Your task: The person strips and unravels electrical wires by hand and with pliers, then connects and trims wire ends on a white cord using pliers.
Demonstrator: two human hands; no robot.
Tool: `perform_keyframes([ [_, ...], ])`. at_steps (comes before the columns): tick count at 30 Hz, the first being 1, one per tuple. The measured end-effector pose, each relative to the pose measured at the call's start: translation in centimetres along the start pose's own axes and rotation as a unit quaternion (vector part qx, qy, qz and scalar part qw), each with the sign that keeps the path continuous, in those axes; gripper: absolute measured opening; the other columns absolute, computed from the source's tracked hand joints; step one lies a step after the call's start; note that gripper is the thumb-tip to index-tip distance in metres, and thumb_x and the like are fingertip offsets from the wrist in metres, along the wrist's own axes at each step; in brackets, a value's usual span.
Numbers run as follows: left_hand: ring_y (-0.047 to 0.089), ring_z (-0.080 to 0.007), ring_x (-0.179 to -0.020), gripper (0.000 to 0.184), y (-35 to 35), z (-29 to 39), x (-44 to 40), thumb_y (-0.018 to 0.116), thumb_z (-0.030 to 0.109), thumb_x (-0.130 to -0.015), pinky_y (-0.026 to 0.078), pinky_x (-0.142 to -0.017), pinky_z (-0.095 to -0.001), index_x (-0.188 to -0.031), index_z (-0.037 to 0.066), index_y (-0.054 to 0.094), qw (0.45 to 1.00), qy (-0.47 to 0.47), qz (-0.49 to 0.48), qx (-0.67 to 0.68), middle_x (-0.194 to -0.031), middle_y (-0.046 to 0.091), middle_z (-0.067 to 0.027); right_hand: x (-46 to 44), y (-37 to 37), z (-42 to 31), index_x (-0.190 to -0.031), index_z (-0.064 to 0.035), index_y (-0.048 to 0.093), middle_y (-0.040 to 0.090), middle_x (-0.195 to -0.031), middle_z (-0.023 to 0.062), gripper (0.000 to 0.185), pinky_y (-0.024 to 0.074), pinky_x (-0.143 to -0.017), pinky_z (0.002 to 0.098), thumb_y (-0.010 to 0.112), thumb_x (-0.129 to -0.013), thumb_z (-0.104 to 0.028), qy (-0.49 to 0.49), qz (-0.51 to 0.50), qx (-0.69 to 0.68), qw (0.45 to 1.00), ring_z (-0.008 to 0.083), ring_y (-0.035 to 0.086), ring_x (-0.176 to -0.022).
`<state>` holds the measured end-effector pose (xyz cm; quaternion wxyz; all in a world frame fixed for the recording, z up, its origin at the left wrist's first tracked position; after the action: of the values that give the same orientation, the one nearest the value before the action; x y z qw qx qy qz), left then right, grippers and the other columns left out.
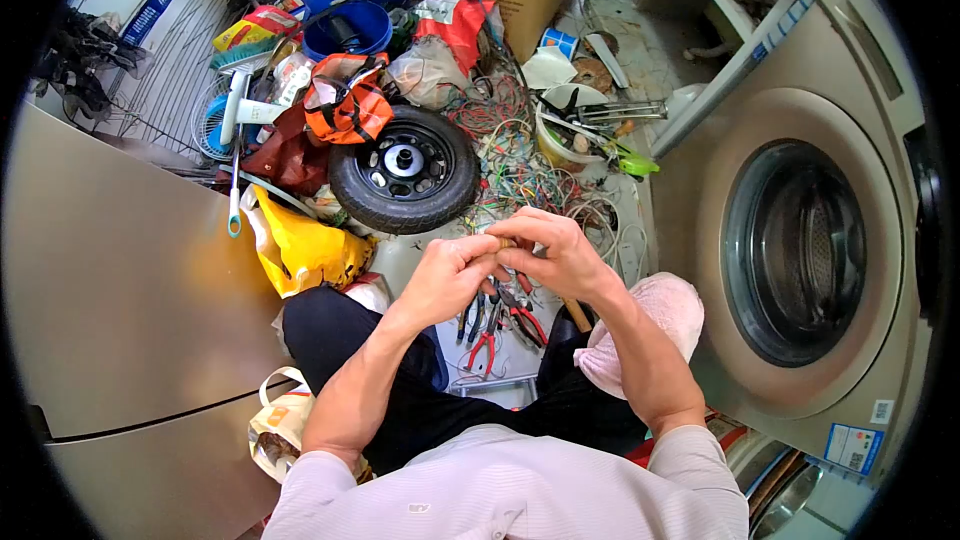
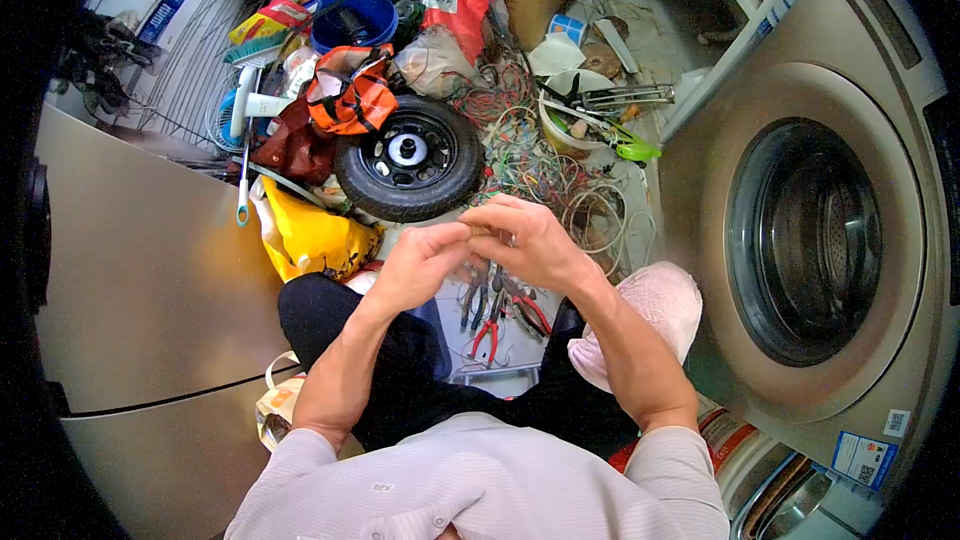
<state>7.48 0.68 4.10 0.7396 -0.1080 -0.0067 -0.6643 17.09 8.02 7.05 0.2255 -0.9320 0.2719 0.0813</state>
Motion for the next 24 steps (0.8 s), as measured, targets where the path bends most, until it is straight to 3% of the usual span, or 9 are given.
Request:
perform_keyframes([
  [1,0.071,-0.0146,-0.073,0.023,0.1,0.4,-0.1,0.052,0.001,-0.092,0.058,-0.061,-0.0282,-0.107,-0.003,0.069,1.000,-0.005,-0.019,-0.013,-0.086,0.073,-0.0097,0.0,0.0,0.4,-0.105,-0.0010,0.069,0.065,-0.088,0.0110,0.025,0.0533,-0.071,0.0328,0.073,-0.081,-0.009,0.034,-0.005,-0.009,0.999,0.0243,0.066,-0.079],
  [7,0.073,-0.0161,-0.078,0.025,0.6,0.4,-0.7,0.050,0.002,-0.091,0.060,-0.059,-0.0271,-0.105,-0.006,0.069,1.000,-0.017,0.002,-0.010,-0.088,0.074,-0.0104,0.1,-0.5,1.0,-0.101,0.0004,0.070,0.067,-0.085,0.0097,0.022,0.0536,-0.067,0.0306,0.070,-0.082,-0.011,0.012,0.041,0.012,0.999,0.0198,0.066,-0.073],
  [8,0.073,-0.0154,-0.076,0.025,0.5,0.3,-0.6,0.051,0.003,-0.090,0.060,-0.058,-0.0271,-0.104,-0.005,0.070,0.999,-0.019,0.025,-0.016,-0.087,0.074,-0.0105,0.3,-0.5,1.3,-0.101,-0.0006,0.071,0.065,-0.082,0.0050,0.019,0.0498,-0.060,0.0241,0.071,-0.083,-0.006,-0.005,0.057,0.006,0.998,0.0102,0.062,-0.068],
  [11,0.072,-0.0128,-0.069,0.024,0.6,-0.2,-0.5,0.051,0.006,-0.090,0.058,-0.056,-0.0256,-0.099,-0.004,0.071,0.998,-0.015,0.052,-0.027,-0.082,0.074,-0.0091,0.7,0.3,3.1,-0.099,0.0007,0.071,0.066,-0.083,0.0057,0.020,0.0497,-0.060,0.0243,0.069,-0.080,-0.004,0.074,0.061,-0.060,0.994,0.0096,0.061,-0.069],
  [13,0.069,-0.0113,-0.062,0.024,0.4,0.8,-0.2,0.050,0.006,-0.091,0.055,-0.054,-0.0243,-0.099,-0.002,0.071,0.989,0.031,0.083,-0.115,-0.081,0.074,-0.0069,0.8,0.0,2.4,-0.098,0.0017,0.070,0.066,-0.083,0.0062,0.020,0.0491,-0.058,0.0240,0.068,-0.080,-0.005,0.040,0.089,-0.039,0.994,0.0091,0.061,-0.067],
  [16,0.068,-0.0109,-0.059,0.024,0.6,0.1,-0.1,0.049,0.007,-0.092,0.053,-0.052,-0.0228,-0.099,-0.001,0.072,0.996,0.032,0.080,-0.010,-0.080,0.074,-0.0058,0.9,0.0,2.2,-0.098,0.0012,0.070,0.066,-0.082,0.0060,0.020,0.0492,-0.058,0.0241,0.067,-0.080,-0.007,0.039,0.088,-0.011,0.995,0.0090,0.061,-0.066],
  [18,0.068,-0.0112,-0.061,0.024,0.6,-1.1,-0.2,0.050,0.007,-0.093,0.054,-0.054,-0.0231,-0.100,-0.001,0.071,0.998,-0.002,0.062,0.022,-0.081,0.073,-0.0064,1.0,0.1,2.4,-0.097,-0.0012,0.071,0.067,-0.080,0.0104,0.022,0.0524,-0.061,0.0305,0.067,-0.079,-0.013,0.046,0.090,0.017,0.995,0.0188,0.066,-0.067],
  [20,0.070,-0.0122,-0.068,0.022,0.8,-2.3,-0.1,0.052,0.007,-0.093,0.056,-0.056,-0.0240,-0.100,-0.002,0.071,0.995,-0.048,0.040,0.073,-0.083,0.073,-0.0082,0.9,0.2,2.3,-0.097,-0.0012,0.071,0.067,-0.080,0.0113,0.022,0.0530,-0.062,0.0319,0.067,-0.079,-0.013,0.016,0.089,0.041,0.995,0.0212,0.066,-0.067],
  [24,0.069,-0.0116,-0.075,0.022,0.8,-3.0,-0.3,0.052,0.006,-0.092,0.055,-0.058,-0.0254,-0.099,-0.002,0.071,0.998,-0.043,-0.005,0.040,-0.083,0.071,-0.0062,0.9,1.0,2.1,-0.093,-0.0008,0.069,0.066,-0.083,0.0131,0.019,0.0542,-0.067,0.0359,0.066,-0.078,-0.011,-0.003,0.061,0.071,0.996,0.0278,0.066,-0.073],
])
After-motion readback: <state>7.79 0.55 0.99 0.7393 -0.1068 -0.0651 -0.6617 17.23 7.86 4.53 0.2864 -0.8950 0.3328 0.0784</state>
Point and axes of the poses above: each hand's wrist, its own x-axis away from the middle knuckle, its own y-axis out of the palm, z = x × y, the point moved 9 cm from there along -x, towards the middle knuckle
